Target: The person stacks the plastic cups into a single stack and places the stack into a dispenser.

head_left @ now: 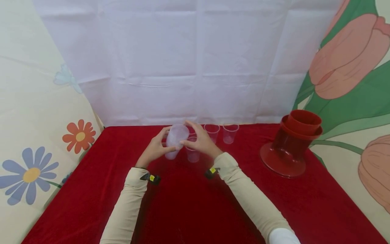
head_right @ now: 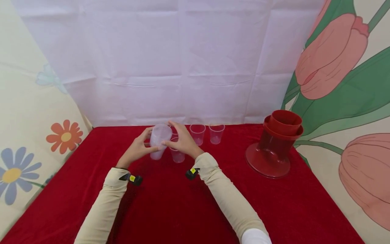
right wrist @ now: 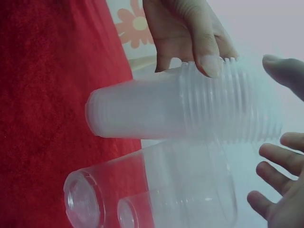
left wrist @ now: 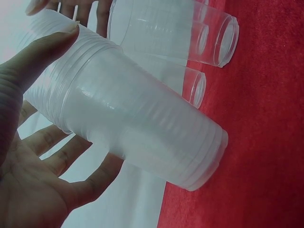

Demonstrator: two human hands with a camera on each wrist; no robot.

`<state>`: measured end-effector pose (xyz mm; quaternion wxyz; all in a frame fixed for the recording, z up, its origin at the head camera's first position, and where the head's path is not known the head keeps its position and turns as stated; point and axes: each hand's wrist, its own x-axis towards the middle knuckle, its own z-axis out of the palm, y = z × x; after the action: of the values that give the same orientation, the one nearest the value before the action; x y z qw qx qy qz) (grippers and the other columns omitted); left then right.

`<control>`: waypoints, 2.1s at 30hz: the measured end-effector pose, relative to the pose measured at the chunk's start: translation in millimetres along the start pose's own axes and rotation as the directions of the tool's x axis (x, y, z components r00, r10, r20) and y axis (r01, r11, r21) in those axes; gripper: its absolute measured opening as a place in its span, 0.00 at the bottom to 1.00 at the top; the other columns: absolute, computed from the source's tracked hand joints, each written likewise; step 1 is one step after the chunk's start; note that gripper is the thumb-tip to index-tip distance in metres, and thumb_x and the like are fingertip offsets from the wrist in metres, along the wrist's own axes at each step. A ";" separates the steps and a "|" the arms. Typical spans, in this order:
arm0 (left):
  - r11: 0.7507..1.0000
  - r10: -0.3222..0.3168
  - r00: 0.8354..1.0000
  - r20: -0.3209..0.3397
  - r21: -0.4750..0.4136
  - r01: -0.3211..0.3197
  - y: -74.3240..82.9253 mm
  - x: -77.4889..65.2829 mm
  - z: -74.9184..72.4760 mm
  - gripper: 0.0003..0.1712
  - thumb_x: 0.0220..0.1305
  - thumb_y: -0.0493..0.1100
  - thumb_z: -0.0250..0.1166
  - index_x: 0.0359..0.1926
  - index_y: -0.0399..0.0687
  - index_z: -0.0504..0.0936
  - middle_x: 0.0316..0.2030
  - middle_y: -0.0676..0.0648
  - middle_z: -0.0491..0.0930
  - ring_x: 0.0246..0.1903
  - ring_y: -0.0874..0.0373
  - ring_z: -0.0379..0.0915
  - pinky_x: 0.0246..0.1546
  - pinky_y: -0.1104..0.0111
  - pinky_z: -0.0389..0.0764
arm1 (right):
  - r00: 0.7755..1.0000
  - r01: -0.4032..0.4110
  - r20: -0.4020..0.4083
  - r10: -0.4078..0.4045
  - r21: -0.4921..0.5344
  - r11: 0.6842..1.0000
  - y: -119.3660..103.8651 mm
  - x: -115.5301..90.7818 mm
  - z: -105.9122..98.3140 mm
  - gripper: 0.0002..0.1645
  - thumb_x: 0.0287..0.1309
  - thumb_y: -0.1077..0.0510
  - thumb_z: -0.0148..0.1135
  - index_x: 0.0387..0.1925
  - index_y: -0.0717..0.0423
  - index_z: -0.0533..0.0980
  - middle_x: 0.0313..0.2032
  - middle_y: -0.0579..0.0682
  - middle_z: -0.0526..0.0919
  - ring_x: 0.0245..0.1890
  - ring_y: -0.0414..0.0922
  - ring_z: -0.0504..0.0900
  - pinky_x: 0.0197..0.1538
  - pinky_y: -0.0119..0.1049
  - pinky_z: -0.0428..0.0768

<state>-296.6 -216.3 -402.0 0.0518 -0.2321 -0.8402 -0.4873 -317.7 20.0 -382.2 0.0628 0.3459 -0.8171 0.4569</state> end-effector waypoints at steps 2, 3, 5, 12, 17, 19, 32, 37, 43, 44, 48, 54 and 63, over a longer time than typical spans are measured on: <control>1.000 -0.006 1.000 0.000 -0.002 0.006 0.2 0.0 0.3 0.46 0.56 0.45 0.77 0.72 0.54 0.62 0.61 0.42 0.71 0.58 0.44 0.71 0.51 0.47 0.81 | 1.000 0.007 -0.024 -0.006 0.036 0.999 -0.7 -2.3 -2.1 0.50 0.55 0.49 0.74 0.74 0.53 0.60 0.68 0.53 0.69 0.70 0.53 0.64 0.68 0.59 0.67; 1.000 -0.007 1.000 -0.001 -0.002 0.007 0.4 -0.1 0.4 0.46 0.56 0.45 0.77 0.72 0.54 0.62 0.61 0.42 0.71 0.58 0.44 0.71 0.51 0.47 0.81 | 0.999 0.005 -0.034 -0.003 0.050 0.999 -0.9 -3.7 -3.3 0.50 0.55 0.48 0.74 0.74 0.52 0.60 0.67 0.52 0.69 0.70 0.52 0.64 0.67 0.59 0.67; 1.000 -0.007 1.000 -0.004 -0.001 0.007 0.1 0.0 0.4 0.47 0.55 0.45 0.77 0.72 0.54 0.62 0.61 0.41 0.71 0.59 0.44 0.71 0.51 0.47 0.81 | 0.999 -0.005 -0.049 0.009 0.074 0.997 -0.5 -6.2 -5.6 0.50 0.55 0.47 0.74 0.74 0.49 0.60 0.67 0.50 0.69 0.69 0.49 0.65 0.67 0.58 0.68; 1.000 -0.005 1.000 -0.012 0.010 0.005 -1.9 0.6 1.5 0.47 0.55 0.45 0.77 0.72 0.53 0.62 0.61 0.40 0.72 0.58 0.43 0.72 0.51 0.46 0.80 | 0.994 0.013 -0.109 0.000 0.124 0.992 6.8 -15.4 -11.3 0.49 0.55 0.51 0.74 0.74 0.51 0.61 0.68 0.53 0.70 0.68 0.50 0.67 0.67 0.52 0.69; 1.000 -0.016 1.000 -0.007 0.015 0.016 -2.4 1.0 1.5 0.47 0.55 0.45 0.78 0.72 0.54 0.63 0.61 0.42 0.72 0.58 0.44 0.71 0.51 0.47 0.81 | 0.990 0.028 -0.143 -0.008 0.144 0.989 12.8 -21.5 -12.3 0.48 0.55 0.57 0.74 0.73 0.56 0.60 0.68 0.55 0.69 0.68 0.51 0.67 0.68 0.53 0.68; 1.000 -0.016 1.000 -0.007 0.018 0.017 -2.4 1.0 1.3 0.47 0.55 0.46 0.78 0.71 0.55 0.63 0.61 0.42 0.71 0.58 0.44 0.71 0.50 0.48 0.81 | 0.988 0.039 -0.156 -0.015 0.155 0.987 14.2 -23.3 -12.6 0.48 0.55 0.60 0.74 0.73 0.57 0.60 0.68 0.57 0.69 0.69 0.52 0.66 0.69 0.55 0.66; 1.000 -0.005 1.000 -0.016 0.015 0.005 -2.1 -0.4 2.3 0.47 0.54 0.46 0.78 0.71 0.55 0.63 0.60 0.43 0.72 0.57 0.45 0.71 0.49 0.49 0.82 | 0.984 0.087 -0.167 -0.059 0.163 0.983 -18.3 -38.4 -23.7 0.45 0.54 0.68 0.71 0.70 0.69 0.59 0.65 0.71 0.68 0.66 0.65 0.66 0.64 0.64 0.66; 1.000 -0.007 1.000 -0.017 0.019 0.007 -2.4 -0.1 2.5 0.47 0.54 0.46 0.78 0.71 0.54 0.63 0.60 0.42 0.72 0.57 0.44 0.72 0.49 0.49 0.82 | 0.983 0.105 -0.169 -0.077 0.168 0.980 -13.4 -39.0 -25.1 0.47 0.53 0.69 0.72 0.70 0.69 0.58 0.64 0.72 0.67 0.65 0.67 0.66 0.63 0.66 0.68; 1.000 -0.017 1.000 -0.012 0.023 0.017 -1.0 0.1 1.7 0.47 0.54 0.46 0.78 0.71 0.54 0.63 0.61 0.42 0.72 0.57 0.44 0.71 0.49 0.49 0.82 | 0.982 0.101 -0.176 -0.073 0.155 0.983 26.3 -34.5 -18.3 0.52 0.52 0.59 0.76 0.74 0.51 0.59 0.67 0.58 0.69 0.66 0.54 0.69 0.63 0.60 0.71; 1.000 -0.017 1.000 -0.011 0.023 0.017 -1.1 -0.1 1.5 0.47 0.54 0.46 0.78 0.71 0.54 0.63 0.61 0.42 0.72 0.57 0.44 0.71 0.49 0.49 0.82 | 0.982 0.098 -0.176 -0.071 0.150 0.984 32.2 -34.0 -17.1 0.52 0.52 0.57 0.77 0.74 0.48 0.59 0.67 0.55 0.70 0.66 0.53 0.69 0.63 0.59 0.72; 1.000 -0.023 1.000 -0.009 0.022 0.023 -2.1 -1.0 1.4 0.47 0.54 0.46 0.78 0.71 0.55 0.63 0.61 0.42 0.71 0.57 0.44 0.71 0.49 0.48 0.82 | 0.986 0.075 -0.157 -0.048 0.167 0.983 33.8 -35.7 -16.7 0.52 0.51 0.56 0.77 0.74 0.47 0.59 0.65 0.52 0.71 0.64 0.56 0.70 0.62 0.62 0.71; 1.000 -0.027 1.000 -0.011 0.015 0.028 -1.2 -1.5 1.5 0.48 0.54 0.46 0.78 0.72 0.56 0.63 0.62 0.42 0.72 0.58 0.44 0.70 0.50 0.48 0.82 | 0.993 0.021 -0.117 0.002 0.193 0.981 37.4 -38.3 -17.2 0.51 0.52 0.53 0.77 0.73 0.47 0.60 0.64 0.61 0.70 0.63 0.59 0.71 0.61 0.64 0.71; 0.999 -0.044 0.999 -0.013 0.003 0.044 1.8 1.6 -1.3 0.48 0.53 0.47 0.78 0.71 0.56 0.62 0.62 0.42 0.71 0.58 0.44 0.70 0.49 0.48 0.82 | 0.993 -0.003 -0.115 0.027 0.207 0.978 45.5 -38.7 -16.1 0.50 0.51 0.49 0.78 0.72 0.47 0.61 0.61 0.58 0.73 0.59 0.55 0.74 0.61 0.60 0.73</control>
<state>-297.4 -216.1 -399.4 0.0472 -0.2103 -0.8456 -0.4884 -320.4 67.9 -421.1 0.0710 0.3167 -0.7628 0.5592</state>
